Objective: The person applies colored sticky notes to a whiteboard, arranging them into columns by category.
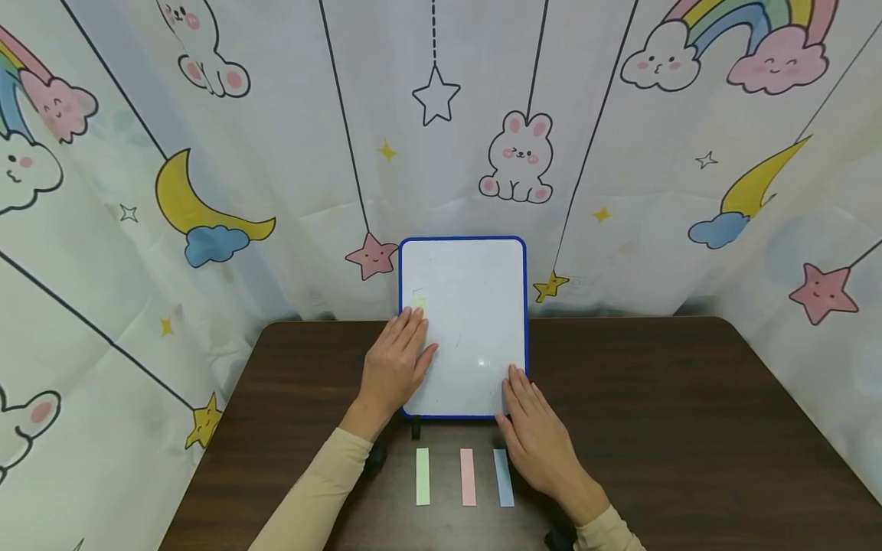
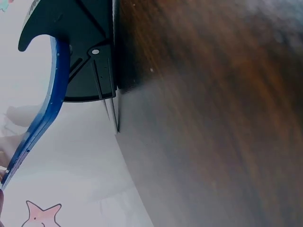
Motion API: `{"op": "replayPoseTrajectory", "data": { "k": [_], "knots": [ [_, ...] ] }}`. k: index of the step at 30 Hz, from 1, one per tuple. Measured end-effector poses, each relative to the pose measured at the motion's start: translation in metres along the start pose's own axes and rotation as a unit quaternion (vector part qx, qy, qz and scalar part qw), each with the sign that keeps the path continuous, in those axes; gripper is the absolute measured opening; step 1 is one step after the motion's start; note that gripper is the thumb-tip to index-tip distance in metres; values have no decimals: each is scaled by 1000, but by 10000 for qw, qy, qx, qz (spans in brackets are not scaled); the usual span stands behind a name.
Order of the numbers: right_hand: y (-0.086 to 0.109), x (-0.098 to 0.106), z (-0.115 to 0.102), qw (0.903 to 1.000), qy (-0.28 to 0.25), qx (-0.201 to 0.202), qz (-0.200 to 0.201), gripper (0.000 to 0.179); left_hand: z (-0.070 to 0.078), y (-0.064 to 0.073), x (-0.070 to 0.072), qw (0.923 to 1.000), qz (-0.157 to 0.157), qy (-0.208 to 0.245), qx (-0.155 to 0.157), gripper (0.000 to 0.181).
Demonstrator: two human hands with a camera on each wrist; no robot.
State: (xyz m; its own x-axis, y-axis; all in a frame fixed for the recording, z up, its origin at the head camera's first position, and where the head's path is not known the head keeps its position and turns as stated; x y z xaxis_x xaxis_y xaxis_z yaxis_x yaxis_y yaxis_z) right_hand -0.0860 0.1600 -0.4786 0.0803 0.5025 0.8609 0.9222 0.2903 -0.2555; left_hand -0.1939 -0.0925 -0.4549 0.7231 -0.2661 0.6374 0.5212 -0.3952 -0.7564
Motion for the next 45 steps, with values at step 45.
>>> {"op": "replayPoseTrajectory", "data": {
  "k": [45],
  "knots": [
    [0,8,4,9983,-557,76,165,54,5,8,17,9965,-81,717,430,38]
  ]
}}
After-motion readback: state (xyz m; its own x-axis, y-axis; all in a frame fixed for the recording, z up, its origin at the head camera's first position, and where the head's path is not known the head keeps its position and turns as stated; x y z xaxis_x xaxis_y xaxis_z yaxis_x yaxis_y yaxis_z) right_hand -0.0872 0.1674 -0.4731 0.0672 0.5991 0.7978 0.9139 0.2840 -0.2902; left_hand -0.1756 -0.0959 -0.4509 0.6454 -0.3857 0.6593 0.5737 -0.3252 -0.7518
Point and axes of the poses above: each hand's wrist, its own y-axis away from the middle knuckle, its own x-axis out of the back of the hand, z = x × y, the point moved 1 cm from there along -y, towards the middle knuckle, and after that the axes turned 9 degrees about -y, right-handed, at the moved point
